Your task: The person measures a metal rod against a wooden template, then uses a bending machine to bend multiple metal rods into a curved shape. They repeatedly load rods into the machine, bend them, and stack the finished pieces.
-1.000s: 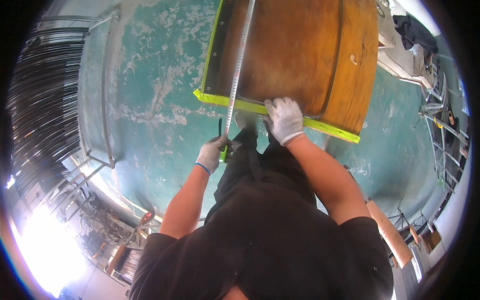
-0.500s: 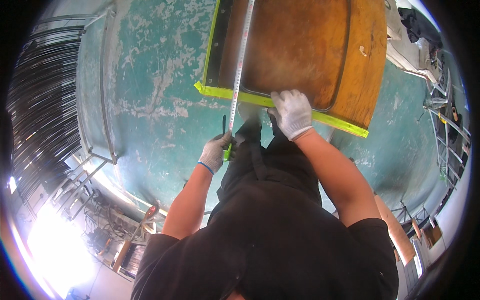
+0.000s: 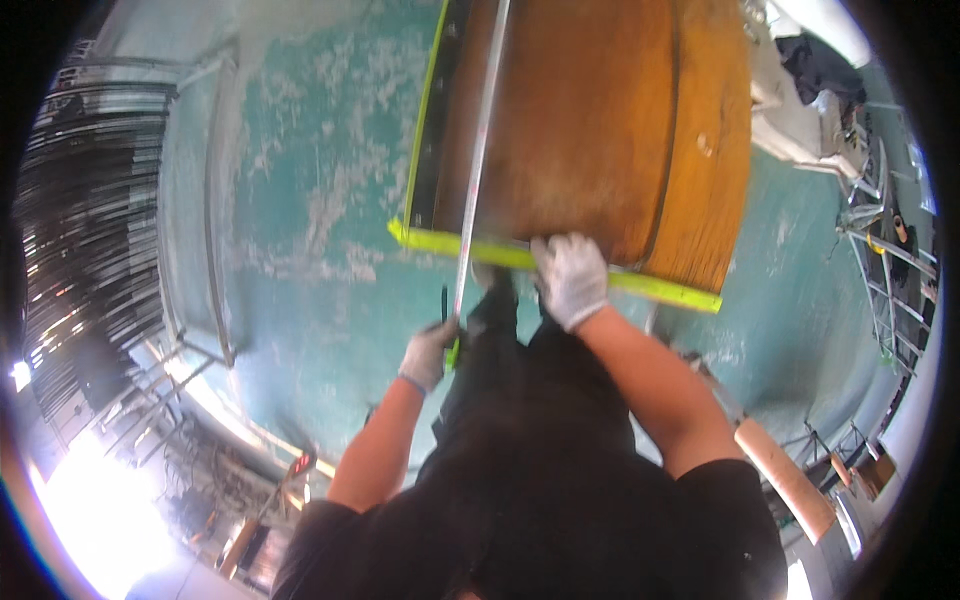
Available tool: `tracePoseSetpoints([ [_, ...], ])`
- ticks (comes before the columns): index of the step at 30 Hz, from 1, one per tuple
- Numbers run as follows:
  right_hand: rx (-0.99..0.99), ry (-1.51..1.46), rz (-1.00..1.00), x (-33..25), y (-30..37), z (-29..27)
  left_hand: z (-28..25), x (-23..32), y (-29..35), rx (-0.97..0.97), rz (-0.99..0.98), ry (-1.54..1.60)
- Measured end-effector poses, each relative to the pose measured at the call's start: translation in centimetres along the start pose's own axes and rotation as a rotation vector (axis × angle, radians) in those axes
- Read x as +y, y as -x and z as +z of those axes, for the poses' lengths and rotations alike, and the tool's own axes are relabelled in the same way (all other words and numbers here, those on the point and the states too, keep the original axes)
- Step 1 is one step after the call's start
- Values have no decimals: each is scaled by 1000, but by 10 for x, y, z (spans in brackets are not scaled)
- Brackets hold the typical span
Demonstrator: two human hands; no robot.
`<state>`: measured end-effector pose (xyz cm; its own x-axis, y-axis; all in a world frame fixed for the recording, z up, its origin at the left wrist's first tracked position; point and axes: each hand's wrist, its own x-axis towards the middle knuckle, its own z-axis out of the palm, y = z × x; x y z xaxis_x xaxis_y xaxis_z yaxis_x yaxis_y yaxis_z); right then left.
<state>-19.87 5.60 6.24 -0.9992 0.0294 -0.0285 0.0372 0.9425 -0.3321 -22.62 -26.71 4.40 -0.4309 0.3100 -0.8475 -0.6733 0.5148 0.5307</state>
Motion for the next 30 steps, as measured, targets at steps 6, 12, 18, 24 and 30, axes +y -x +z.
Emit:
tracePoseSetpoints([
  [6,55,-10,-3,-3,-2,-4,10,6,3,45,-155,354],
  [12,46,-12,0,-1,-1,-3,7,18,10,56,-192,363],
  [18,52,-11,11,-1,-1,-3,5,16,10,67,-206,387],
  [24,76,14,-30,0,-1,-3,-5,-25,-12,84,52,98],
  [30,-15,19,-1,6,0,10,-4,-26,-18,66,-95,252],
])
